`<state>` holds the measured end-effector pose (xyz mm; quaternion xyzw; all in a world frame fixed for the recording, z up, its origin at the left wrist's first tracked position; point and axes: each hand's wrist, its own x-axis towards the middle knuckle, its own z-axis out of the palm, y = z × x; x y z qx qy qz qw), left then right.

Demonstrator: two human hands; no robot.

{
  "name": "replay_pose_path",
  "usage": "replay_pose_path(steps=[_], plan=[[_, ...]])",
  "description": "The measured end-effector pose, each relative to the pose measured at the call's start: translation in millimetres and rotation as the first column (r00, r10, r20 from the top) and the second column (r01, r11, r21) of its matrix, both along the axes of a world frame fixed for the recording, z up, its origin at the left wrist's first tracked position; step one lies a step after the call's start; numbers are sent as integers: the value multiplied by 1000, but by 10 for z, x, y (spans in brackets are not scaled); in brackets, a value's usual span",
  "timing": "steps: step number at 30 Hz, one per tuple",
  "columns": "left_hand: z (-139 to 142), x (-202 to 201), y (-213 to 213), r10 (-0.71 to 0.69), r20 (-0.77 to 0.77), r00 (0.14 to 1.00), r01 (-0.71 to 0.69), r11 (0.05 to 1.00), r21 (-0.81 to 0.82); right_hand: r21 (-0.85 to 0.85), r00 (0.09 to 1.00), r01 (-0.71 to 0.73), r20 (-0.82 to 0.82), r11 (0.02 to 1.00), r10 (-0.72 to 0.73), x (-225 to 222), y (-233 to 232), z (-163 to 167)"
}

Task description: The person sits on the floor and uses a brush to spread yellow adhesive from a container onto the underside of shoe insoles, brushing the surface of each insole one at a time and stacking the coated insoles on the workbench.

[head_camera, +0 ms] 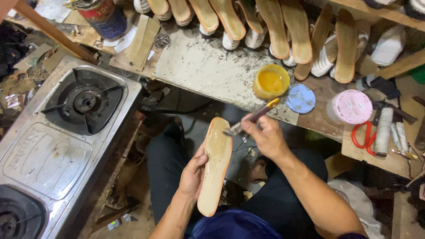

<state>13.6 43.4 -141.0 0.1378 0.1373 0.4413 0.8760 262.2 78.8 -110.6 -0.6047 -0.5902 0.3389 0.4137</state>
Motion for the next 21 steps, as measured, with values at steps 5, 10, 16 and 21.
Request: replay_pose_path(steps=[5, 10, 16, 21], plan=[[-9, -8, 45, 120, -90, 989, -124, 992, -35, -25, 986, -157, 57, 987, 158, -356, -352, 43], [-20, -78, 52, 115, -94, 989, -123, 989, -83, -137, 950, -310, -65, 941, 304, -334, -486, 144], [-16, -180, -6, 134, -94, 987, -138, 990, -38, 192, 925, 282, 205, 940, -320, 439, 65, 384], [4, -219, -67, 116, -37, 993, -116, 993, -10, 330, 935, 292, 99, 898, -341, 903, 623, 344]])
